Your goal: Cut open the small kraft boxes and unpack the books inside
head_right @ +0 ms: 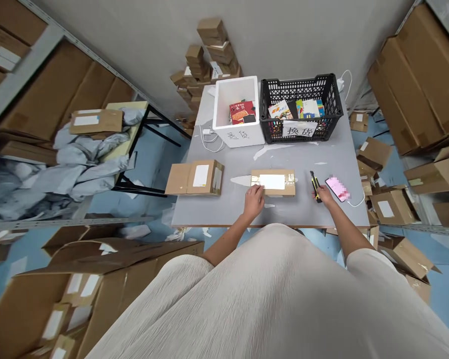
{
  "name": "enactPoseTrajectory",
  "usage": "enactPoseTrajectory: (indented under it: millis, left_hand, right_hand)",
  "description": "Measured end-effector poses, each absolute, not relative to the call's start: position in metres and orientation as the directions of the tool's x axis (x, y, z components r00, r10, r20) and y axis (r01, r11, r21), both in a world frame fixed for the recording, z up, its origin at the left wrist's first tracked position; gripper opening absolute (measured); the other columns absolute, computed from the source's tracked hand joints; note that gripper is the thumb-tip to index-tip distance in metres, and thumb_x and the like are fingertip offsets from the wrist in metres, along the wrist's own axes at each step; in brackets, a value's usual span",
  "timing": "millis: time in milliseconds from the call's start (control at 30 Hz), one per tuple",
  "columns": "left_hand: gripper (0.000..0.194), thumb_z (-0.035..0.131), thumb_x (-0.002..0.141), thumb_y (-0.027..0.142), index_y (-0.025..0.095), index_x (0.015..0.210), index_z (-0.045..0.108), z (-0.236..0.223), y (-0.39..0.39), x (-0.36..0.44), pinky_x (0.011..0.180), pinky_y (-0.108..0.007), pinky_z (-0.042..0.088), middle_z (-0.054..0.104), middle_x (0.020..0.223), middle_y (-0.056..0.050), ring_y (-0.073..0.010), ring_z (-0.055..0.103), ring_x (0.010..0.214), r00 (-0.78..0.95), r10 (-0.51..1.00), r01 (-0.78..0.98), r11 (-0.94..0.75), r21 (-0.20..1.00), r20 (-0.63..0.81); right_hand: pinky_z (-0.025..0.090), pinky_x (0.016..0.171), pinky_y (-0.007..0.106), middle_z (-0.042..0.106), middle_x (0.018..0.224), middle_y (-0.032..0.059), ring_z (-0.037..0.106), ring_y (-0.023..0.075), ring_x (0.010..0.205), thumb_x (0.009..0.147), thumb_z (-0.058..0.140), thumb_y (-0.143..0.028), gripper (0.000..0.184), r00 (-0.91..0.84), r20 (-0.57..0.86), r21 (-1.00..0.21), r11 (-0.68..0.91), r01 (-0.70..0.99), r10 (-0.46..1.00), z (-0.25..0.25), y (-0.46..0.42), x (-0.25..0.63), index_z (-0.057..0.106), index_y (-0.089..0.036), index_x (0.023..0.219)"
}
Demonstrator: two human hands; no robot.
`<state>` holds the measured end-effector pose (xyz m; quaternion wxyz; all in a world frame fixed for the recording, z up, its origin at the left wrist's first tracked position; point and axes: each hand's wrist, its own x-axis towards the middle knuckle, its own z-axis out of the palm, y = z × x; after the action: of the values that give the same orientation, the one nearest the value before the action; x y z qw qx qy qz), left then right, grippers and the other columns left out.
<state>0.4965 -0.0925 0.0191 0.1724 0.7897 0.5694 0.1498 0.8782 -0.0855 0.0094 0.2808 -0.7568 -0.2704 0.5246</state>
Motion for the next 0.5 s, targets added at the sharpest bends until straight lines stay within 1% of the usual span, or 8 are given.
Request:
enactPoseTrajectory:
  millis: [33, 100, 233, 300, 367, 400, 433, 500]
  left_hand:
    - [0.065, 0.053, 0.095, 0.008, 0.02, 0.159, 0.058, 0.019, -0.092, 0.496, 0.13, -0.057, 0.043, 0.064, 0.155, -0.017, -0.0347, 0.05, 0.157, 0.315, 0.948, 0.842, -0.3, 0.449, 0.042]
    - [0.065, 0.053, 0.095, 0.008, 0.02, 0.159, 0.058, 0.017, -0.092, 0.494, 0.133, -0.058, 0.04, 0.063, 0.157, -0.016, -0.0345, 0.048, 0.159, 0.332, 0.942, 0.828, -0.317, 0.463, 0.05]
    - [0.067, 0.053, 0.095, 0.008, 0.021, 0.16, 0.056, 0.012, -0.093, 0.49, 0.136, -0.06, 0.037, 0.062, 0.161, -0.015, -0.0344, 0.046, 0.162, 0.367, 0.925, 0.785, -0.362, 0.503, 0.092]
    - [0.069, 0.053, 0.094, 0.007, 0.021, 0.161, 0.055, 0.01, -0.094, 0.488, 0.137, -0.061, 0.037, 0.061, 0.163, -0.015, -0.0339, 0.045, 0.163, 0.381, 0.918, 0.761, -0.38, 0.525, 0.112]
    - [0.07, 0.053, 0.093, 0.007, 0.021, 0.161, 0.055, 0.008, -0.095, 0.487, 0.137, -0.061, 0.037, 0.06, 0.165, -0.015, -0.0329, 0.044, 0.165, 0.391, 0.911, 0.74, -0.394, 0.545, 0.128]
    - [0.07, 0.053, 0.092, 0.006, 0.021, 0.161, 0.055, 0.007, -0.096, 0.486, 0.138, -0.061, 0.037, 0.06, 0.165, -0.015, -0.0323, 0.044, 0.165, 0.397, 0.908, 0.729, -0.402, 0.554, 0.136]
    - [0.07, 0.054, 0.092, 0.006, 0.021, 0.161, 0.055, 0.006, -0.096, 0.486, 0.138, -0.06, 0.036, 0.059, 0.166, -0.015, -0.0318, 0.043, 0.166, 0.405, 0.903, 0.717, -0.411, 0.563, 0.144]
    - [0.071, 0.055, 0.092, 0.006, 0.021, 0.161, 0.055, 0.004, -0.096, 0.484, 0.139, -0.06, 0.035, 0.057, 0.168, -0.015, -0.0312, 0.041, 0.168, 0.423, 0.891, 0.689, -0.433, 0.581, 0.164]
  right_hand:
    - [0.057, 0.061, 0.028, 0.076, 0.082, 0.0055, 0.07, 0.0186, 0.066, 0.086, 0.068, -0.029, 0.021, 0.28, -0.621, -0.746, -0.661, 0.073, 0.732, 0.019, -0.084, 0.877, 0.053, -0.024, 0.101]
    - [0.054, 0.059, 0.026, 0.076, 0.085, 0.0036, 0.069, 0.0174, 0.066, 0.085, 0.068, -0.031, 0.027, 0.232, -0.56, -0.801, -0.591, 0.092, 0.795, 0.042, -0.078, 0.872, 0.053, -0.024, 0.107]
    - [0.047, 0.057, 0.024, 0.075, 0.087, -0.0008, 0.067, 0.0164, 0.068, 0.09, 0.066, -0.042, 0.038, 0.074, -0.399, -0.863, -0.402, 0.308, 0.914, 0.089, -0.061, 0.842, 0.058, -0.026, 0.123]
    - [0.05, 0.061, 0.027, 0.074, 0.087, -0.0004, 0.066, 0.0166, 0.068, 0.095, 0.064, -0.05, 0.039, -0.037, -0.351, -0.858, -0.305, 0.414, 0.936, 0.108, -0.052, 0.818, 0.062, -0.024, 0.125]
    - [0.053, 0.067, 0.03, 0.074, 0.087, 0.0013, 0.066, 0.0186, 0.071, 0.1, 0.061, -0.058, 0.044, -0.119, -0.295, -0.833, -0.194, 0.519, 0.948, 0.12, -0.045, 0.794, 0.066, -0.022, 0.125]
    - [0.054, 0.07, 0.031, 0.076, 0.089, 0.0027, 0.068, 0.0204, 0.075, 0.101, 0.06, -0.059, 0.046, -0.145, -0.276, -0.797, -0.141, 0.588, 0.95, 0.124, -0.041, 0.782, 0.068, -0.022, 0.126]
    - [0.055, 0.074, 0.033, 0.078, 0.094, 0.0046, 0.07, 0.0225, 0.08, 0.103, 0.059, -0.059, 0.046, -0.173, -0.255, -0.748, -0.081, 0.659, 0.951, 0.127, -0.039, 0.771, 0.07, -0.021, 0.127]
    - [0.055, 0.082, 0.034, 0.082, 0.106, 0.0084, 0.074, 0.0266, 0.093, 0.106, 0.057, -0.053, 0.042, -0.24, -0.24, -0.611, 0.046, 0.791, 0.941, 0.13, -0.034, 0.752, 0.073, -0.021, 0.129]
